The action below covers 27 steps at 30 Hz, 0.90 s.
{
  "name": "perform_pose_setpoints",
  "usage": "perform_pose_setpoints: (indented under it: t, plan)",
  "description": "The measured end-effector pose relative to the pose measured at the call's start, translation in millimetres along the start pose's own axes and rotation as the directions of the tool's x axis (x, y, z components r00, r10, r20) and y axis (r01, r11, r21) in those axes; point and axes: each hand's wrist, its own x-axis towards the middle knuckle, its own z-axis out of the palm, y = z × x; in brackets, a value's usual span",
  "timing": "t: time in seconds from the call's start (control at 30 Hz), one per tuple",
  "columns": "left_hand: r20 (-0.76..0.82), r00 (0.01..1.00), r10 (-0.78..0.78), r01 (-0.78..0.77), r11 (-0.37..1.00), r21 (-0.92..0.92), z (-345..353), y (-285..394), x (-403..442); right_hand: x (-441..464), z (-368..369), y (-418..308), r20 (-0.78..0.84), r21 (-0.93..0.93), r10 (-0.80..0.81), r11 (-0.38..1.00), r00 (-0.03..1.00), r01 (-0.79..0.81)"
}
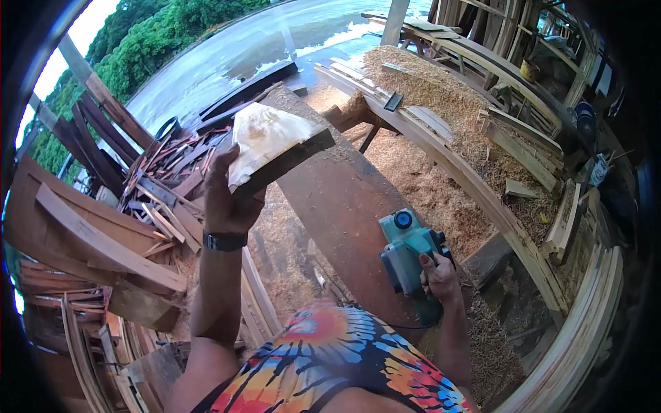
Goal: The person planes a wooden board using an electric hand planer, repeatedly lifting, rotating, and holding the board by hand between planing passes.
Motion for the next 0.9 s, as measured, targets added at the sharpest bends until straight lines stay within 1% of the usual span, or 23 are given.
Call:
perform_pose_setpoints:
  t: [0.07,0.1,0.2,0.3,0.4,0.6,0.7,0.8,0.83,0.9]
  plan:
    - [0.039,0.999,-0.010,0.010,1.000,0.001,4.2,0.3,1.0,-0.7,0.2,-0.9,-0.004,-0.005,0.004,1.000,1.000,-0.004]
    - [0.075,0.996,-0.040,0.042,0.999,-0.020,2.4,1.8,2.5,-1.0,0.2,-1.3,-0.004,-0.003,0.005,1.000,1.000,-0.005]
    - [0.075,0.996,-0.050,0.056,0.995,-0.078,3.9,1.3,2.8,0.2,-0.6,-0.6,0.015,0.017,-0.003,1.000,1.000,0.003]
    - [0.115,0.990,-0.077,0.093,0.986,-0.139,-9.4,5.3,10.9,-0.1,-0.2,-0.7,0.010,0.022,0.012,1.000,1.000,-0.012]
    - [0.186,0.982,-0.034,0.066,0.983,-0.171,-12.7,5.9,14.5,0.5,-0.7,2.9,-0.002,0.019,0.023,1.000,1.000,-0.023]
    - [0.317,0.948,-0.029,0.104,0.970,-0.222,-13.3,0.6,17.9,-0.2,0.8,1.4,-0.009,0.034,0.009,0.999,1.000,-0.009]
    - [0.272,0.961,-0.044,0.118,0.957,-0.264,-0.5,-0.6,16.8,0.4,0.5,1.7,-0.006,0.024,0.005,1.000,1.000,-0.005]
    - [0.308,0.950,-0.047,0.126,0.962,-0.243,-7.9,-0.2,23.9,2.1,-0.4,6.2,-0.007,0.009,0.002,1.000,1.000,-0.002]
    - [0.289,0.957,-0.042,0.119,0.960,-0.255,-6.9,-0.9,24.8,2.6,-0.2,7.0,-0.009,0.004,-0.001,1.000,1.000,0.001]
    - [0.310,0.949,-0.054,0.144,0.950,-0.277,-11.8,-0.7,27.6,0.8,0.8,2.8,-0.017,0.006,0.032,0.999,0.999,-0.032]
